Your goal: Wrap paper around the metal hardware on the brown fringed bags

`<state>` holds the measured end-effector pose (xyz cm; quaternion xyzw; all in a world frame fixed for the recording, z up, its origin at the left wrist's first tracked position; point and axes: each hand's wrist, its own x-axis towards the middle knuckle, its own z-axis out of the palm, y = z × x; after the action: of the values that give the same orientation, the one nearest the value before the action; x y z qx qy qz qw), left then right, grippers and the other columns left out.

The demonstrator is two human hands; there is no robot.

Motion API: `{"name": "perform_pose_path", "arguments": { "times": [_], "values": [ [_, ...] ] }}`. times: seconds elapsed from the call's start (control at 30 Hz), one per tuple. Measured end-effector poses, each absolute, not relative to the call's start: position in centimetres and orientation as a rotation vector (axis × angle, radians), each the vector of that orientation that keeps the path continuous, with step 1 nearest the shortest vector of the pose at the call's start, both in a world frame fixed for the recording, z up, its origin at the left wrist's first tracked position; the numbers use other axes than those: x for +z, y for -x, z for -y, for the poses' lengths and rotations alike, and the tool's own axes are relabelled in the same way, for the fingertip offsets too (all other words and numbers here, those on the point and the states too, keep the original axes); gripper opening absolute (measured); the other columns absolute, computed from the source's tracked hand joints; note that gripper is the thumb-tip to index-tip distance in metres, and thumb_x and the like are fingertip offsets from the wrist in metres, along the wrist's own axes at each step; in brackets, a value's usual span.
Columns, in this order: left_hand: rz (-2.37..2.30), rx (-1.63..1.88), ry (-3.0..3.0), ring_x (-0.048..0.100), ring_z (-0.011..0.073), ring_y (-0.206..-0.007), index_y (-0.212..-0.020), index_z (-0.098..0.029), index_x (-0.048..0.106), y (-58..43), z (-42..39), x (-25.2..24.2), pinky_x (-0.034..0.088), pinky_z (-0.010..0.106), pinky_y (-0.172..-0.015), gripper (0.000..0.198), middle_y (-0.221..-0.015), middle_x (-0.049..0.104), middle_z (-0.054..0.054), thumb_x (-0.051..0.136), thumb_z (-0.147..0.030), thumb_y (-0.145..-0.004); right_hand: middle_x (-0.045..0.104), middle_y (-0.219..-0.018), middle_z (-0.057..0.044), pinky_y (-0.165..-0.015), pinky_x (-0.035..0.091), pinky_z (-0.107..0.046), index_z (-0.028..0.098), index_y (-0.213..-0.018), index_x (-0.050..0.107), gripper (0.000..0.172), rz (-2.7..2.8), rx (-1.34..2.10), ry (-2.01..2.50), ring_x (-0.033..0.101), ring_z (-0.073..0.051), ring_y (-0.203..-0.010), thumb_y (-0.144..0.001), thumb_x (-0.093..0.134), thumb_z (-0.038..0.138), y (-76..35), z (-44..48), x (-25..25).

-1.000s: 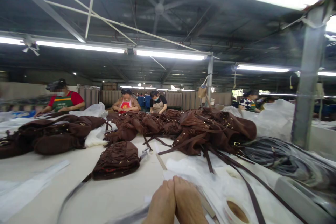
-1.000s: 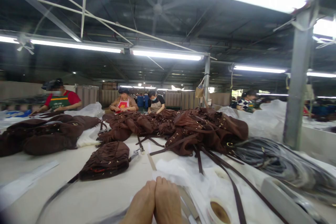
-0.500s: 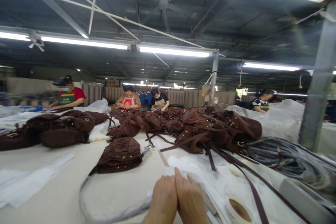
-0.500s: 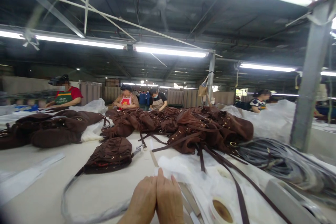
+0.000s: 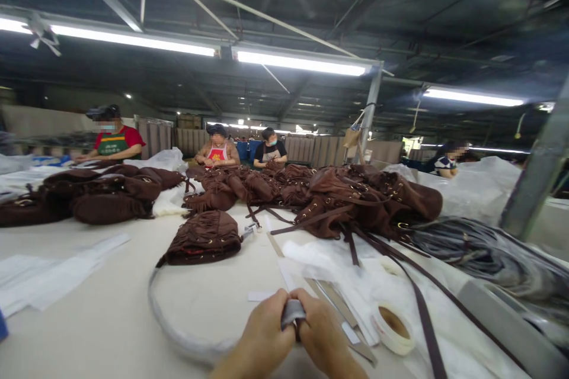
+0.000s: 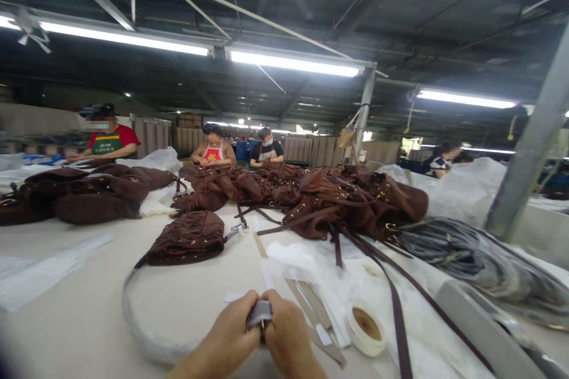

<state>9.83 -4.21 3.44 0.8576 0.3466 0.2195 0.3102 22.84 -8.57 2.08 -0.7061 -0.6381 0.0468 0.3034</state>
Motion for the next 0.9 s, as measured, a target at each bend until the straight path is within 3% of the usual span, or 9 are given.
{"name": "perform_pose_path", "arguments": {
  "times": [0.13,0.27,0.37,0.47,0.57,0.67,0.8,0.9],
  "values": [
    [-1.247,0.623,-2.333,0.057,0.0229,-0.102,-0.110,-0.018,0.053,-11.4,5.1,3.0,0.039,0.032,-0.087,0.035,-0.108,0.064,0.008,0.040,-0.009,-0.079,0.073,-0.085,-0.006,-0.068,0.047,-0.025,0.019,-0.100,0.065,0.034,1.405,0.228,1.730,0.067,-0.020,-0.080,-0.081,0.037,0.013,-22.3,7.9,1.2],
    [-1.077,0.410,-2.462,0.060,0.0243,-0.099,-0.108,-0.015,0.055,-11.2,4.4,3.2,0.042,0.033,-0.085,0.031,-0.105,0.066,0.012,0.033,-0.011,-0.086,0.072,-0.091,-0.012,-0.075,0.051,-0.032,0.014,-0.130,0.053,0.048,1.564,-0.240,1.780,0.067,-0.026,-0.088,-0.083,0.042,0.011,-22.8,7.3,-1.0],
    [-0.797,0.309,-2.651,0.058,0.0284,-0.102,-0.113,-0.012,0.055,-10.8,4.0,3.8,0.042,0.038,-0.089,0.035,-0.110,0.065,0.015,0.038,-0.009,-0.083,0.071,-0.085,-0.011,-0.069,0.052,-0.033,0.014,-0.139,0.043,0.060,1.784,-0.451,1.785,0.068,-0.025,-0.074,-0.080,0.045,0.005,-23.2,7.2,-1.1],
    [-1.039,0.470,-2.592,0.057,0.0306,-0.100,-0.114,-0.012,0.053,-11.1,4.1,4.1,0.042,0.043,-0.087,0.038,-0.108,0.064,0.015,0.043,-0.008,-0.077,0.071,-0.074,-0.010,-0.056,0.050,-0.028,0.005,-0.138,0.041,0.060,1.678,-0.232,1.957,0.068,-0.023,-0.061,-0.079,0.042,0.003,-23.3,7.2,0.3],
    [-1.270,0.584,-2.478,0.056,0.0301,-0.101,-0.103,-0.015,0.056,-11.8,4.3,3.8,0.040,0.044,-0.089,0.030,-0.103,0.064,0.012,0.042,-0.008,-0.077,0.073,-0.082,-0.012,-0.064,0.050,-0.027,0.007,-0.118,0.059,0.043,1.516,0.050,1.892,0.069,-0.023,-0.076,-0.081,0.036,0.007,-23.1,7.2,1.2],
    [-1.191,0.532,-2.424,0.058,0.0253,-0.095,-0.102,-0.014,0.055,-12.4,4.0,3.6,0.043,0.036,-0.084,0.028,-0.099,0.065,0.011,0.038,-0.007,-0.081,0.074,-0.086,-0.011,-0.070,0.052,-0.027,0.015,-0.100,0.064,0.035,1.454,0.152,1.766,0.069,-0.021,-0.079,-0.085,0.033,0.013,-23.1,6.9,0.2],
    [-0.970,0.378,-2.657,0.058,0.0267,-0.094,-0.107,-0.012,0.054,-12.7,3.7,4.7,0.043,0.038,-0.084,0.031,-0.104,0.064,0.014,0.037,-0.006,-0.082,0.069,-0.110,-0.021,-0.083,0.051,-0.036,0.009,-0.120,0.057,0.043,1.530,-0.216,1.781,0.066,-0.028,-0.100,-0.081,0.041,0.014,-24.0,6.6,-1.1],
    [-0.956,0.485,-2.727,0.057,0.0264,-0.092,-0.103,-0.014,0.056,-12.8,3.7,5.5,0.042,0.040,-0.084,0.029,-0.101,0.065,0.012,0.039,-0.005,-0.080,0.071,-0.100,-0.020,-0.076,0.052,-0.035,0.007,-0.128,0.052,0.048,1.543,-0.237,1.884,0.069,-0.028,-0.087,-0.081,0.041,0.013,-24.6,6.7,0.0]
  ]
}}
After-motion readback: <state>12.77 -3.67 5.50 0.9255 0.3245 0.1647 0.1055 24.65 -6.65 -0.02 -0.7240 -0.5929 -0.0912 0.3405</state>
